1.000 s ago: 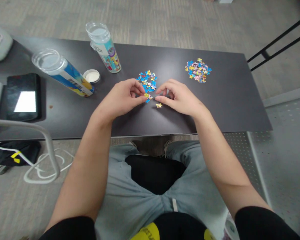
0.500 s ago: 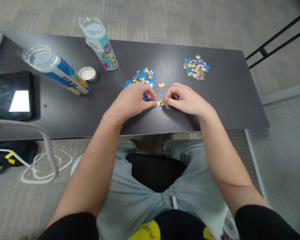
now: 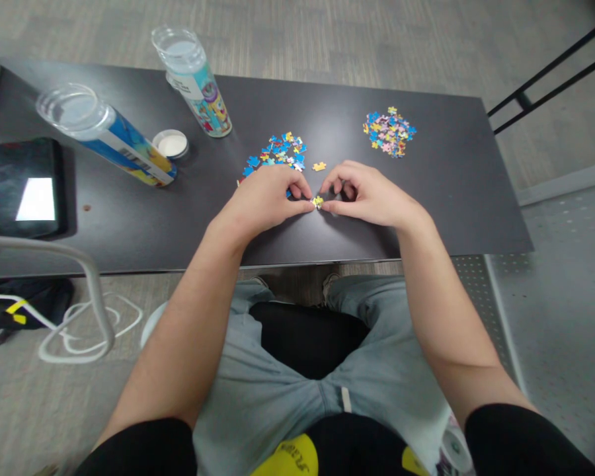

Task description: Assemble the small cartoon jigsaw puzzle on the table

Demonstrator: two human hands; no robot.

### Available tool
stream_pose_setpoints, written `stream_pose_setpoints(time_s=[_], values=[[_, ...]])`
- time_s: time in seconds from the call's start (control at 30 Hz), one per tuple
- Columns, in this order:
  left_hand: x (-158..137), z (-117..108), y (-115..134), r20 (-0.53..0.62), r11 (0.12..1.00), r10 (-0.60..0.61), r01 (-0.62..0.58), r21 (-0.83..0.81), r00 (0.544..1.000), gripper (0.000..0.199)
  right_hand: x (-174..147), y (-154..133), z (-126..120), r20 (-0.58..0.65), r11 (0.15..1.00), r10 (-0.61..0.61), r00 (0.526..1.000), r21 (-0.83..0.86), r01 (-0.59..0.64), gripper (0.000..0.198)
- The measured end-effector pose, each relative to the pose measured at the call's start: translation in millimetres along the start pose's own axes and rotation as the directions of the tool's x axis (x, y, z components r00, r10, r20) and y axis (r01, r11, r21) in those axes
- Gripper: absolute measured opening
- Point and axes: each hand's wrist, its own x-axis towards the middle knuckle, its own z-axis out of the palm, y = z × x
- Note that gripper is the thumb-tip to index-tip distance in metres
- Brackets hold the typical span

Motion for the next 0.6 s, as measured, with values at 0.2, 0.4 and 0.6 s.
stream_pose_setpoints(time_s=[0.2, 0.4, 0.6], values=[[0.2, 2.0, 1.5, -0.003, 1.000, 0.011, -0.011, 0.001, 1.000, 0.006, -2.6, -0.2, -2.2, 0.040, 1.000, 0.010, 0.999, -0.021, -0.009, 0.030], [0.3, 2.0, 3.8, -0.003, 1.000, 0.013, -0.013, -0.003, 1.000, 0.006, -1.5, 2.4, -1.3, 0.034, 1.000, 0.014, 0.999, -0.003, -0.014, 0.032], [0.4, 1.4, 5.0, 0.007, 1.000, 0.018, -0.018, -0.001, 1.000, 0.007, -1.9, 7.0, 0.6, 0.029, 1.000, 0.016, 0.999, 0.016, -0.016, 0.035]])
